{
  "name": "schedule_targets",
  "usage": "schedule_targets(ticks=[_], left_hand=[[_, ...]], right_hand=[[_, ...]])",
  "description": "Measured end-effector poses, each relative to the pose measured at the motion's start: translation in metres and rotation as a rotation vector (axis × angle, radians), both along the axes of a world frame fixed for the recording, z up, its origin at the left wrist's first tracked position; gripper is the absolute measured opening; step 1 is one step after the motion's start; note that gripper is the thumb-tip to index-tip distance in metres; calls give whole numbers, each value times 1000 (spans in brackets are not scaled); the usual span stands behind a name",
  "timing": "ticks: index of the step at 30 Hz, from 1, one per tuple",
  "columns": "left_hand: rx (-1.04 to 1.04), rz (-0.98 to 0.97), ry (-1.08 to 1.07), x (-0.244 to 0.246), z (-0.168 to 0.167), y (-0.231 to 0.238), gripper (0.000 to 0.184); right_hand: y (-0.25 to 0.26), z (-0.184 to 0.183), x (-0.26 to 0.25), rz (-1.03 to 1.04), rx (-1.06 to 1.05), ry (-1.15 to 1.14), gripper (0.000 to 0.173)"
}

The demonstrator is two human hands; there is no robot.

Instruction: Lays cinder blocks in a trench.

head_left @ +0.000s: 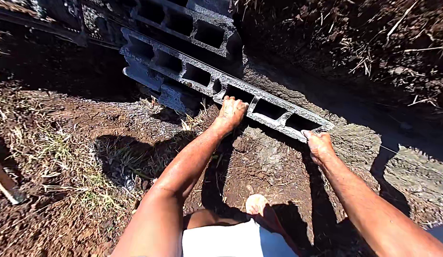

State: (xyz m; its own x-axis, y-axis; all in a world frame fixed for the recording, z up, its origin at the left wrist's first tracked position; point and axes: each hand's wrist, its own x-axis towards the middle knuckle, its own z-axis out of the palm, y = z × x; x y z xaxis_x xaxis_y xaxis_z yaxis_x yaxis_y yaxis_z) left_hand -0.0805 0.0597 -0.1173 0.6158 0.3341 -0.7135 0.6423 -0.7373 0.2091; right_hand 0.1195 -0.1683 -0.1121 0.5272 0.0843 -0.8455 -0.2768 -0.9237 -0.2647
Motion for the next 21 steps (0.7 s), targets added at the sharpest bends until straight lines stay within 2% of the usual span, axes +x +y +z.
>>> schedule_targets(ticks=[5,11,18,21], left_hand=[[-1,-1,12,-1,0,1,24],[-14,-31,-52,2,-6,5,25],[-25,-75,-21,2,-7,11,25],[-24,-83,-70,-3,-10,16,23]], right_hand=[[5,2,0,39,-20,11,43],[-1,-3,12,29,-121,45,59],[0,-4,9,5,-108,48,57],[-6,-7,0,-8,-95,43,53]])
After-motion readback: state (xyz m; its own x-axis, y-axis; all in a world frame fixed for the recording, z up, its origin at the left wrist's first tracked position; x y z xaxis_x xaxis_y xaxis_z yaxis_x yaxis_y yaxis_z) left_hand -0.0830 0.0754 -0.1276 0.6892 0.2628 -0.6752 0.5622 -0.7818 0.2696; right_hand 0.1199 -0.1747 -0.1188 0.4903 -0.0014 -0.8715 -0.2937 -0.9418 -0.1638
